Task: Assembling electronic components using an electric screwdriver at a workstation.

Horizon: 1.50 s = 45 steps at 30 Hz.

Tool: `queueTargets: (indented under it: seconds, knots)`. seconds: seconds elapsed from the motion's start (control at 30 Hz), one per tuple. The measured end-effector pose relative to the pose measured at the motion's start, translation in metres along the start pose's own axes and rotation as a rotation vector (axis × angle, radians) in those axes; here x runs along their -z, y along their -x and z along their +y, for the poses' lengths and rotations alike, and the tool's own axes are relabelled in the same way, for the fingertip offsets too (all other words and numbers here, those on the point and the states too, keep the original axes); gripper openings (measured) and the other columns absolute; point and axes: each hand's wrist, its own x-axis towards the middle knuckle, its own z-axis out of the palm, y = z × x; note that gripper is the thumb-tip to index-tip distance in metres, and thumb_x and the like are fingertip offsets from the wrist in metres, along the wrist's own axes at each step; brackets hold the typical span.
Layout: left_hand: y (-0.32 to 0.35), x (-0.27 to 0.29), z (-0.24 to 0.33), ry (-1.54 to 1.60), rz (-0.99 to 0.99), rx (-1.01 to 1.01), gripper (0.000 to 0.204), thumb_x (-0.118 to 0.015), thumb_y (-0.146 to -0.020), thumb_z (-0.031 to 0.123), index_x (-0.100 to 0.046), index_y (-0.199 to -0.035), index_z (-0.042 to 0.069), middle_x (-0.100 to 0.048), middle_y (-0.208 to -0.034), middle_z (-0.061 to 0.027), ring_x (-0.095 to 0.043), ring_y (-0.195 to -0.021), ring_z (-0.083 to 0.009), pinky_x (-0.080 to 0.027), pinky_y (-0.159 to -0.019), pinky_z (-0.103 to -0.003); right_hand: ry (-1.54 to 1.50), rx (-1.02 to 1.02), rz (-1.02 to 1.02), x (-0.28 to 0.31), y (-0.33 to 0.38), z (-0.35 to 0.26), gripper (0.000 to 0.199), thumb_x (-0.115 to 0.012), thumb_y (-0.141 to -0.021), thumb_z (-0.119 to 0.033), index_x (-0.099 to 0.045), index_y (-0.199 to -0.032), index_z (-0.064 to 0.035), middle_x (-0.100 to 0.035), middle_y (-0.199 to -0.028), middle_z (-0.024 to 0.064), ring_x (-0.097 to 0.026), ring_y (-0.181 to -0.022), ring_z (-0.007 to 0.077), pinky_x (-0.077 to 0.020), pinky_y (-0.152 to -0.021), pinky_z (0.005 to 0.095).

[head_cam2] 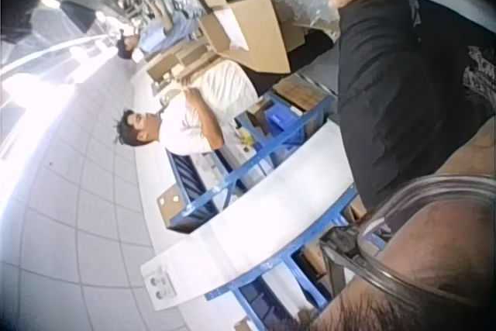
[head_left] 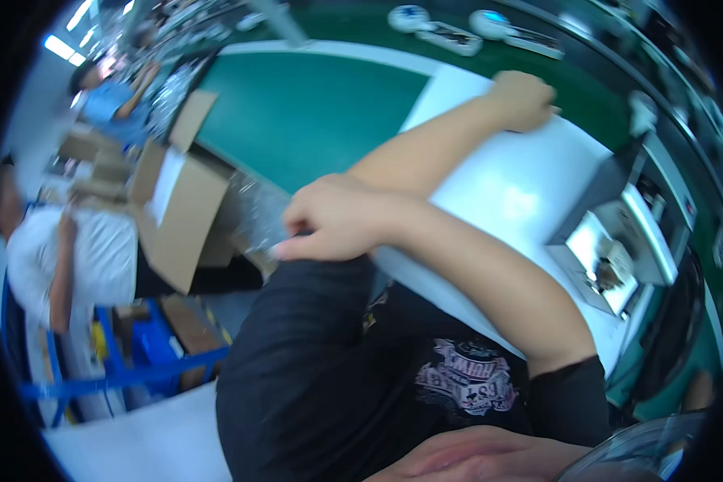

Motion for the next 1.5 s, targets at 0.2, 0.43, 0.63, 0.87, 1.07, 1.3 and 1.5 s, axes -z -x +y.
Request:
queueTargets:
  seconds: [0.2, 0.43, 0.63, 0.87, 1.07, 1.3, 1.5]
  knots:
    - [0.004, 0.003, -0.002, 0.063, 0.015, -0.014, 0.029, -0.064, -0.096, 0.036, -0.073, -0.092, 0.009, -0.073, -0.09, -0.0121, -0.07, -0.088, -0.0335, -0.055, -0.077, -0.047, 0.101, -0.163, -0.182, 0.017, -0.003, -0.013, 0.049, -0.067, -0.092, -0.05, -0.072, -0.076, -0.0043, -0.068, -0.072, 0.0171, -0.067, -0.072, 0.0351, -0.0519, -0.067, 0.0456]
    - [-0.001, -0.002, 0.001, 0.093, 0.017, 0.006, 0.028, -0.066, -0.095, 0.034, -0.071, -0.086, 0.008, -0.072, -0.087, -0.0122, -0.068, -0.081, -0.0331, -0.053, -0.073, -0.045, 0.022, -0.075, -0.067, 0.008, 0.002, -0.008, 0.052, -0.066, -0.091, -0.053, -0.073, -0.076, -0.0042, -0.068, -0.071, 0.0157, -0.067, -0.074, 0.0343, -0.0503, -0.067, 0.0453]
    - [-0.001, -0.002, 0.007, 0.1, 0.037, 0.005, 0.028, -0.066, -0.095, 0.033, -0.071, -0.085, 0.007, -0.072, -0.086, -0.0125, -0.068, -0.081, -0.0326, -0.053, -0.073, -0.044, 0.065, -0.127, -0.199, 0.015, 0.004, -0.01, 0.051, -0.066, -0.091, -0.054, -0.073, -0.079, -0.0047, -0.07, -0.075, 0.0145, -0.067, -0.076, 0.0342, -0.0507, -0.069, 0.0459]
    - [0.006, 0.001, -0.001, 0.096, -0.005, 0.044, 0.026, -0.067, -0.095, 0.031, -0.071, -0.087, 0.006, -0.072, -0.087, -0.0123, -0.068, -0.081, -0.0318, -0.053, -0.072, -0.044, 0.015, -0.133, -0.167, 0.008, -0.001, -0.014, 0.053, -0.067, -0.09, -0.054, -0.072, -0.075, -0.0032, -0.069, -0.073, 0.0149, -0.068, -0.078, 0.0351, -0.0514, -0.07, 0.046]
    - [-0.01, -0.002, 0.016, 0.144, 0.068, -0.026, 0.028, -0.067, -0.096, 0.032, -0.071, -0.089, 0.005, -0.071, -0.088, -0.0151, -0.068, -0.082, -0.0344, -0.052, -0.071, -0.044, 0.124, -0.082, -0.184, 0.011, -0.002, -0.001, 0.055, -0.065, -0.09, -0.057, -0.076, -0.08, -0.0037, -0.073, -0.08, 0.0167, -0.07, -0.085, 0.0369, -0.0534, -0.074, 0.0476]
    - [-0.019, -0.016, 0.011, 0.293, 0.161, 0.067, 0.027, -0.07, -0.098, 0.029, -0.071, -0.109, 0.005, -0.071, -0.086, -0.0113, -0.07, -0.079, -0.0262, -0.053, -0.073, -0.038, 0.211, -0.068, -0.197, 0.008, -0.023, 0.011, 0.06, -0.066, -0.088, -0.061, -0.079, -0.101, -0.0042, -0.075, -0.102, 0.0204, -0.07, -0.101, 0.038, -0.0537, -0.087, 0.0473]
    - [-0.064, -0.03, 0.029, 0.287, 0.223, 0.201, 0.052, -0.067, -0.096, 0.046, -0.062, -0.127, 0.003, -0.073, -0.094, -0.0138, -0.071, -0.089, -0.0307, -0.053, -0.082, -0.043, 0.302, -0.205, -0.231, 0.037, -0.011, 0.006, 0.065, -0.074, -0.087, -0.057, -0.075, -0.117, 0.001, -0.073, -0.118, 0.0207, -0.066, -0.111, 0.0378, -0.0506, -0.096, 0.0438]
